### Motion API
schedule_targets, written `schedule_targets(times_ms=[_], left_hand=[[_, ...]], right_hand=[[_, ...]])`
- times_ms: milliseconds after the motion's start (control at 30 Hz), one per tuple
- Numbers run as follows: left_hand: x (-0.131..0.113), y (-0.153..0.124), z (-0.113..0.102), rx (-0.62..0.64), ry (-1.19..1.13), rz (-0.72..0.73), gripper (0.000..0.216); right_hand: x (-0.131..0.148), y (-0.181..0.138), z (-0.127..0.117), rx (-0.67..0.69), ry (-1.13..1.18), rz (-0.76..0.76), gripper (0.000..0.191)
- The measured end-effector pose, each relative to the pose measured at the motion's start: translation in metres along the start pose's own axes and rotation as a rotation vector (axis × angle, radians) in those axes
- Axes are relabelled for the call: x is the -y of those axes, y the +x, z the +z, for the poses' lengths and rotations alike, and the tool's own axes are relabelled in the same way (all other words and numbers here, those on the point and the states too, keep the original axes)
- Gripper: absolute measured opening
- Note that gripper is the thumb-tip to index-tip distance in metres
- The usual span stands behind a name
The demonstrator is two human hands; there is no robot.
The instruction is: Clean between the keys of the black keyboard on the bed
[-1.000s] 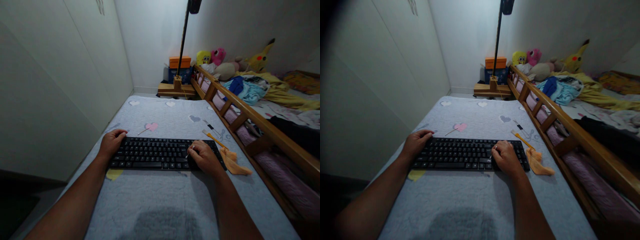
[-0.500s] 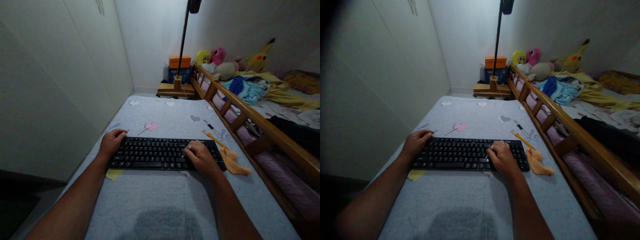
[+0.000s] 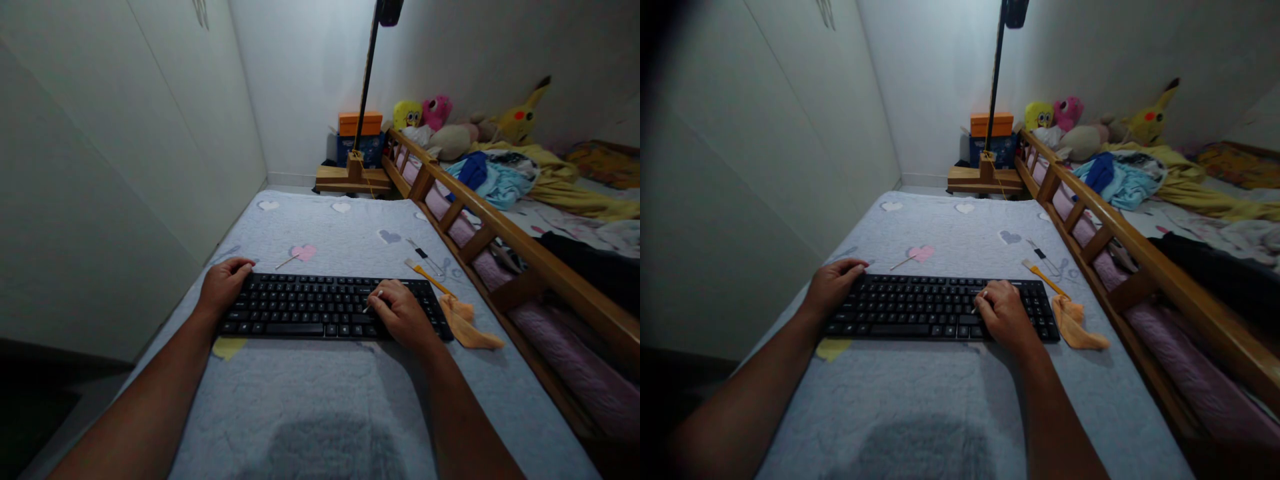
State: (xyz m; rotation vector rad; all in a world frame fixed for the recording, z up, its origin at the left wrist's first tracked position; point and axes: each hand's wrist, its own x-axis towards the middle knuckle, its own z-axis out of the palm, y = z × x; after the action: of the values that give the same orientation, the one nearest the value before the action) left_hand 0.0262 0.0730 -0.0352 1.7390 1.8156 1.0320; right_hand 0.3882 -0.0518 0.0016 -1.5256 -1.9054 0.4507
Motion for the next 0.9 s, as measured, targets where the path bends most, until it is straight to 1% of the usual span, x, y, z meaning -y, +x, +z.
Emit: schedule_targets(times_ms=[300,533,900], left_hand=[[0.0028,0.0010,0.0003,0.003,-0.010,-0.005,0.035],[-0.0005,-0.0001,-0.0003,0.000,-0.002,0.000,0.035],[-0.0005,-0.0005,0.0004,-0.014,-0.018,-0.003,0.033]], right_hand=[[-0.0014,0.0008,0.0008,-0.030,-0.001,-0.006,0.022],[-0.0018,0.0005,0.0019,-0.049,-0.010,-0.022,0.021],[-0.0006,-0.0003,0.0005,-0.019,-0.015,-0.017,0.023]])
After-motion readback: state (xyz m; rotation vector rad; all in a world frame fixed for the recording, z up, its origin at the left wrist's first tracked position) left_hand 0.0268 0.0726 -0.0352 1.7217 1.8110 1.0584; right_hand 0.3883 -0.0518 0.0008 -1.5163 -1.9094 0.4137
